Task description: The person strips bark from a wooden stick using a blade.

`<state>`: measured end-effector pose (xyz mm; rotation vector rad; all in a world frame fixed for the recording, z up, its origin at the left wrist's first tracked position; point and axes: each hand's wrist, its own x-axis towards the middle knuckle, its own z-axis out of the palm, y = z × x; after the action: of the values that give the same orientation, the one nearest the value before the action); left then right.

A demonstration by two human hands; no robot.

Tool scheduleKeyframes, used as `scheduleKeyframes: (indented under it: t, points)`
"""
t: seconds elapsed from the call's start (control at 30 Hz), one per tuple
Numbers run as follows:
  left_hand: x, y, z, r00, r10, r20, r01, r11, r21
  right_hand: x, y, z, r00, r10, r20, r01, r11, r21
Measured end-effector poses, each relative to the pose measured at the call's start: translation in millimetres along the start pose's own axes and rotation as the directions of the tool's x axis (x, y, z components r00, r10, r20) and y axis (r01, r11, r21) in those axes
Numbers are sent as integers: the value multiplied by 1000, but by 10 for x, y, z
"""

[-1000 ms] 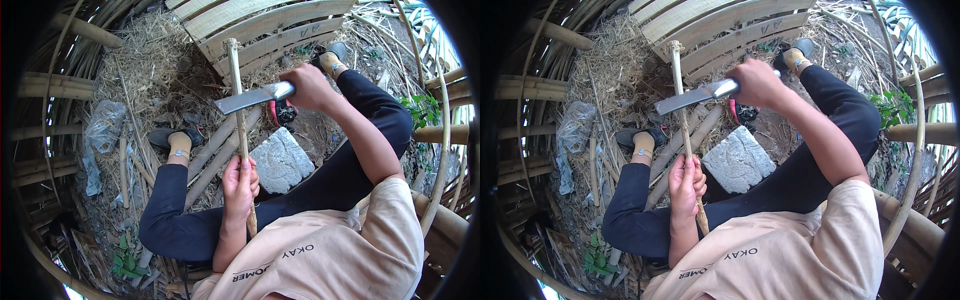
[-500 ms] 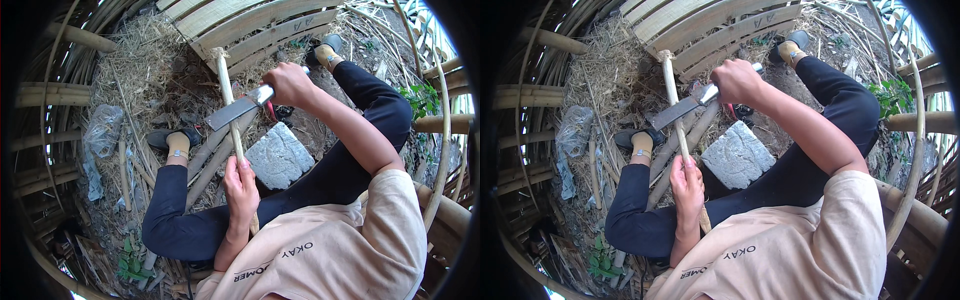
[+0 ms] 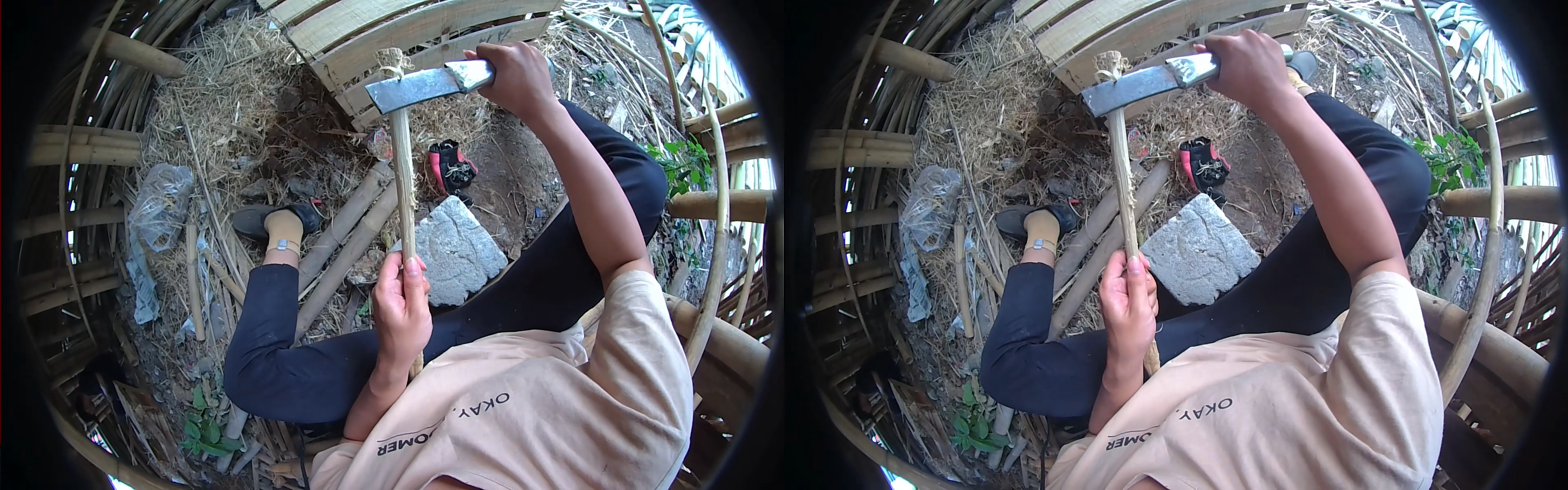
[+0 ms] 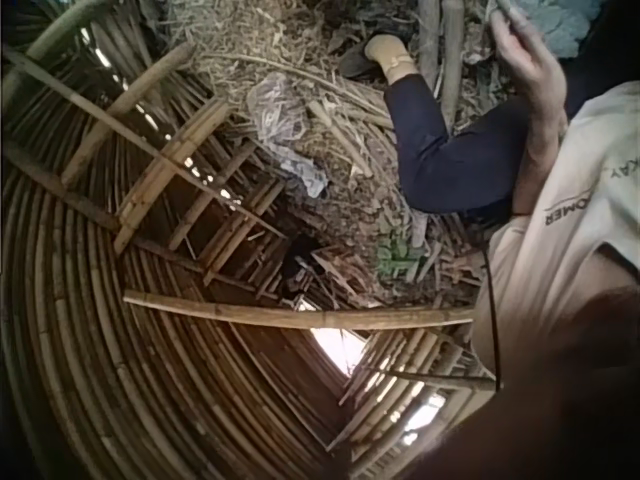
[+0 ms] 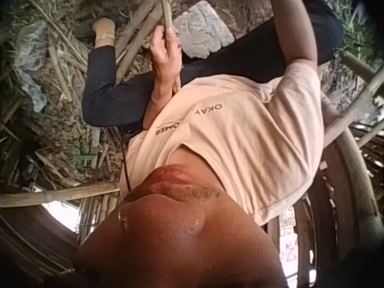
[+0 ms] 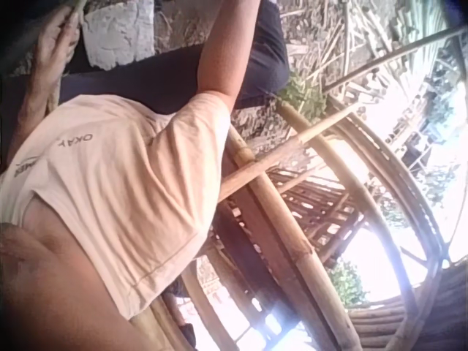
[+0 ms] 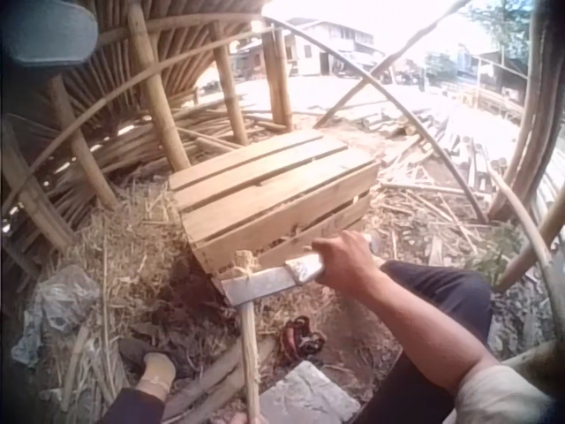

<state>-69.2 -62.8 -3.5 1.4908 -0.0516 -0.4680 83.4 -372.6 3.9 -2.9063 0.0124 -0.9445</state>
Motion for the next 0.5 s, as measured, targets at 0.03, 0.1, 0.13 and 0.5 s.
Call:
scheduleKeyframes:
  t: [0.03,0.1,0.13,0.5]
  points:
    - [11,-28,-6,1000,4,-4,-4,1000,3,-5,3,24,999,-3,36,2,999,34]
    - [34,-44,-26,1000,-17,-25,17,1000,-9,-27,5,76,994,-11,106,0,995,102]
    - [52,-38,-60,998,-44,-46,43,999,-24,-70,-63,121,985,4,172,-28,990,136]
    - [94,68,-53,990,-140,-16,137,981,-134,-141,-211,198,967,38,250,-74,988,137]
